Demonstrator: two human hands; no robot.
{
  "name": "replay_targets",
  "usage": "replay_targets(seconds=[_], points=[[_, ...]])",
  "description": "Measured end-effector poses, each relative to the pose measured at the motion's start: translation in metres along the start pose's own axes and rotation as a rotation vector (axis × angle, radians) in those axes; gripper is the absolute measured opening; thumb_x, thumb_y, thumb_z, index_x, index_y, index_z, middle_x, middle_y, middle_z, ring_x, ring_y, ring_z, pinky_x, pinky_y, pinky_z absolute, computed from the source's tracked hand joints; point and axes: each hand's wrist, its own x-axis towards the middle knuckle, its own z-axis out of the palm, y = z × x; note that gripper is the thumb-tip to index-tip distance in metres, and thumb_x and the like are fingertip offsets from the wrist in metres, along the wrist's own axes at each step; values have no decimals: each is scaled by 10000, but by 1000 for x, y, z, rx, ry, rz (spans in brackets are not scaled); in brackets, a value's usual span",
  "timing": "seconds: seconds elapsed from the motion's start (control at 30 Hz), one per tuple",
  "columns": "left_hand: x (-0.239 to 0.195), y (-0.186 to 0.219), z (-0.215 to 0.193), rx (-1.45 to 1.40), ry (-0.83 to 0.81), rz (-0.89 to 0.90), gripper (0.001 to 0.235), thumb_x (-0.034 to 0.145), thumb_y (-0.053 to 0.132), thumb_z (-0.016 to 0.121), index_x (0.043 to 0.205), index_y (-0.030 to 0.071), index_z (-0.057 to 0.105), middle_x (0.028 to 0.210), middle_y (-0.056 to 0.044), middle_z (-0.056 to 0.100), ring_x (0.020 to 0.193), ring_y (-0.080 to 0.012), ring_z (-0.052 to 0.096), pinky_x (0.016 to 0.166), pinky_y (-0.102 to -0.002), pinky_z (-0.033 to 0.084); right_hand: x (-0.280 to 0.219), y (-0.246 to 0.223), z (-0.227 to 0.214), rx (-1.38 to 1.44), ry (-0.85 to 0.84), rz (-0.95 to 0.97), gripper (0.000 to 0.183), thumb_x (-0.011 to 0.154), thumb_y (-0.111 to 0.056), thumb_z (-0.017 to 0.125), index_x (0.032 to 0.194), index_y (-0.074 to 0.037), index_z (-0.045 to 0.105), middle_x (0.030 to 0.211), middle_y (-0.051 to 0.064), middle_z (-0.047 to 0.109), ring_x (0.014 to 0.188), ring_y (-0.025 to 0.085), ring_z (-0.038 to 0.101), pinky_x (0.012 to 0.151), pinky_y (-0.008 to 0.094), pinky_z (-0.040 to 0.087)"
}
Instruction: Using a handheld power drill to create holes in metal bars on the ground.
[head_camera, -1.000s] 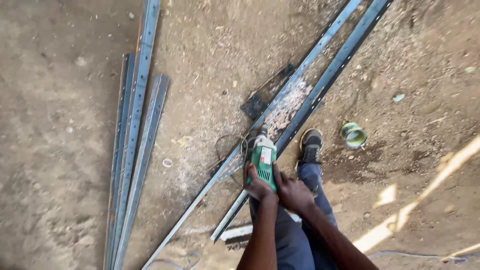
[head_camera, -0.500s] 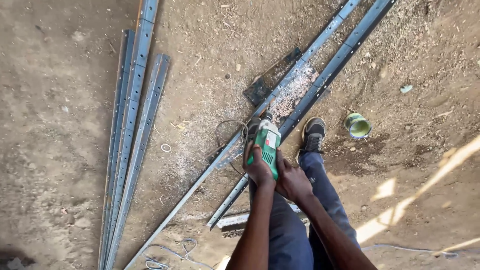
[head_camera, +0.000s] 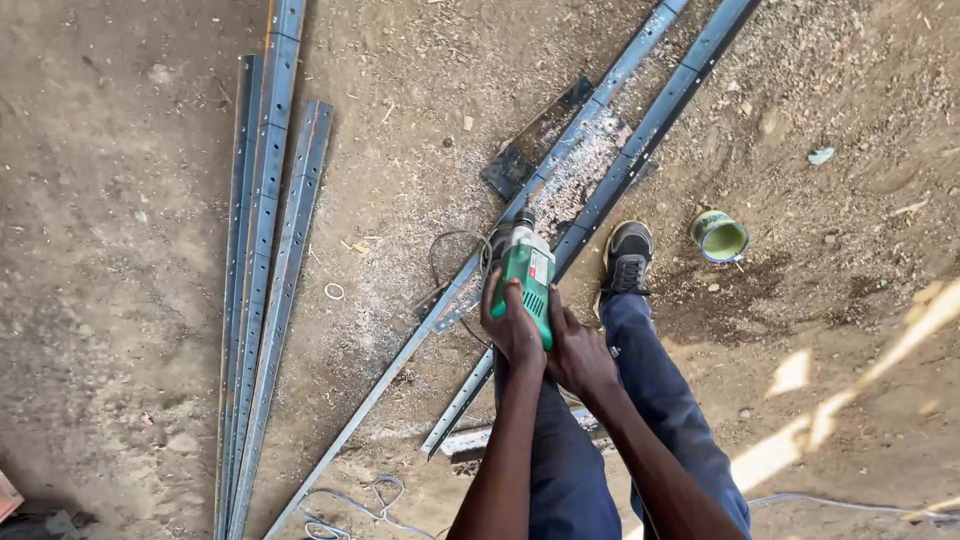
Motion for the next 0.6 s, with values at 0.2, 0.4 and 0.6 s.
replay_targets(seconds=[0.2,0.4,0.6], points=[[-21,8,8,15,16,16,450,817,250,735,1252,136,746,1159,-274,714,1116,-356,684,981,-481,514,1,12,-1,107,14,-40,1055,811,-373,586,1672,-134,26,1436,216,533,1057,622,630,884,701,535],[-28,4,24,89,68,114,436,810,253,745,1219,102,761,1145,-282,713,1102,-392,686,959,-490,509,11,44,8,142,134,-138,1033,762,-308,596,1656,-81,132,1255,225,656,939,586,676,811,658,554],[-41,12,29,172,52,132,450,819,259,729,1241,103,750,1178,-290,712,1148,-427,675,975,-511,498,10,59,9,195,166,-154,1022,742,-319,598,1645,-89,178,1207,215,685,927,555,693,776,649,557]])
